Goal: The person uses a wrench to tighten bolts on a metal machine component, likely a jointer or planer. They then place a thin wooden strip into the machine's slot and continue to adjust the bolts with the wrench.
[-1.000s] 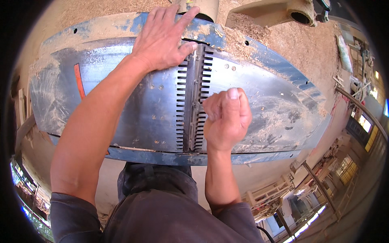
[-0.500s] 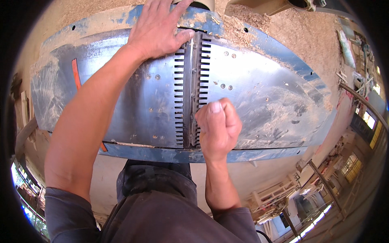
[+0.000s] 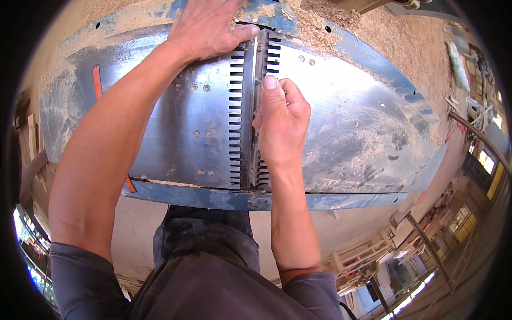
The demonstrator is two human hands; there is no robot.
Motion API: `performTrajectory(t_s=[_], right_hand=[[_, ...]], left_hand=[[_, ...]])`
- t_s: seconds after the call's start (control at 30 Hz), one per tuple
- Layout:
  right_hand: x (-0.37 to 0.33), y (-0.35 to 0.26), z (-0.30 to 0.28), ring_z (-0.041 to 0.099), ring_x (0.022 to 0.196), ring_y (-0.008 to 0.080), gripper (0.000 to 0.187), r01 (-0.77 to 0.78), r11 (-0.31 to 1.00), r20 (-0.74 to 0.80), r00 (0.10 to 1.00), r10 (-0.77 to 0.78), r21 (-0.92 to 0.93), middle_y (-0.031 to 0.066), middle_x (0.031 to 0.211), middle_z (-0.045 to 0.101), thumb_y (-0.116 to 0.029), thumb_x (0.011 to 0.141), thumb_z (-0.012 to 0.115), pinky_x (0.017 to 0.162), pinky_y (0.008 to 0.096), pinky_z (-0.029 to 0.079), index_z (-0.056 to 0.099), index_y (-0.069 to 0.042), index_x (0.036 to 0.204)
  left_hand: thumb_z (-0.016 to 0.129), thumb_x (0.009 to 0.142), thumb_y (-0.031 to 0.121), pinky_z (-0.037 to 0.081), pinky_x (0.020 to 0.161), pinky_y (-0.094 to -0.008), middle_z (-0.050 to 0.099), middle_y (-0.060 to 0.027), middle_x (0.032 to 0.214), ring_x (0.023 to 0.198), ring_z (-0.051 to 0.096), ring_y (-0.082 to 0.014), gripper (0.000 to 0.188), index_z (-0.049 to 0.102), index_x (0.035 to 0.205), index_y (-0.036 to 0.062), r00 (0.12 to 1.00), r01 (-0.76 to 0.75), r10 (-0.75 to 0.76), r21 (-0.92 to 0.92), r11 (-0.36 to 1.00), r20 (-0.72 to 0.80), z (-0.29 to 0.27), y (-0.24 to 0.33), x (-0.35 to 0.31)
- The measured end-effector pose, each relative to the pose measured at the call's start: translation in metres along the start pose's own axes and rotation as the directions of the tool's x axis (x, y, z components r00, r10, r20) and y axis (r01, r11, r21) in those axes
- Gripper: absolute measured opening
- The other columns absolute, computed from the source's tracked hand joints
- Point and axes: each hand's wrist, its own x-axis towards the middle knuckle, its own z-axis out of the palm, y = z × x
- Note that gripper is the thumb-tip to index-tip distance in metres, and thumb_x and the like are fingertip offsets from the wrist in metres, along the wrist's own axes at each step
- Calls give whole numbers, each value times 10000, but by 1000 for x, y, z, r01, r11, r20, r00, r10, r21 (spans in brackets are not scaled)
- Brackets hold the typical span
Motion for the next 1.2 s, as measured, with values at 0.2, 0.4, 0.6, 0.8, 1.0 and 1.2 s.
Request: performTrajectory(t_s=[0.2,0.4,0.6,0.8,1.0,1.2], right_hand=[[-7,4,-2,307,487,72,328,29,997,-11,999,-30,-65,-49,606,369,-272,1081,577,464,271,269,492,-105,812],[0,-9,2,299,486,81,338,-36,998,-56,998,33,-47,-36,594,360,-260,1090,552,473,280,280,471,-108,800],[-46,-14,-21,291,489,100,365,50,998,-20,999,-49,44,-15,581,351,-227,1099,507,481,303,289,421,-88,773],[-82,22,-38,331,532,92,328,228,959,-14,973,-229,167,-8,606,409,-215,1081,539,512,304,313,436,-65,809],[-121,42,-50,357,566,132,304,402,887,-29,913,-406,228,25,622,433,-191,1054,561,537,331,301,441,-47,814],[-150,67,-60,463,595,209,312,584,802,45,804,-592,126,70,662,495,-217,1036,589,596,398,401,503,-22,807]], left_hand=[[673,840,413,227,1229,-543,277,-368,1592,1440,325,-499,815,422,1572,160,1000,-18,17,72,997,15,-11,6,2],[685,836,392,255,1212,-540,287,-367,1586,1416,350,-491,827,414,1558,91,1000,-16,16,2,1000,-1,0,0,0],[704,831,383,292,1188,-532,312,-365,1567,1378,384,-487,826,420,1543,73,1000,-18,18,2,1000,-5,-2,1,1],[698,832,393,308,1185,-518,325,-344,1568,1378,399,-468,829,417,1544,73,999,-39,42,86,996,-34,-2,5,3],[686,833,403,294,1198,-508,311,-336,1588,1392,388,-467,837,408,1555,85,999,0,-2,52,999,41,-4,5,2],[664,845,415,284,1203,-507,314,-334,1590,1398,379,-462,833,393,1566,97,999,-13,9,105,994,40,-3,7,3]])
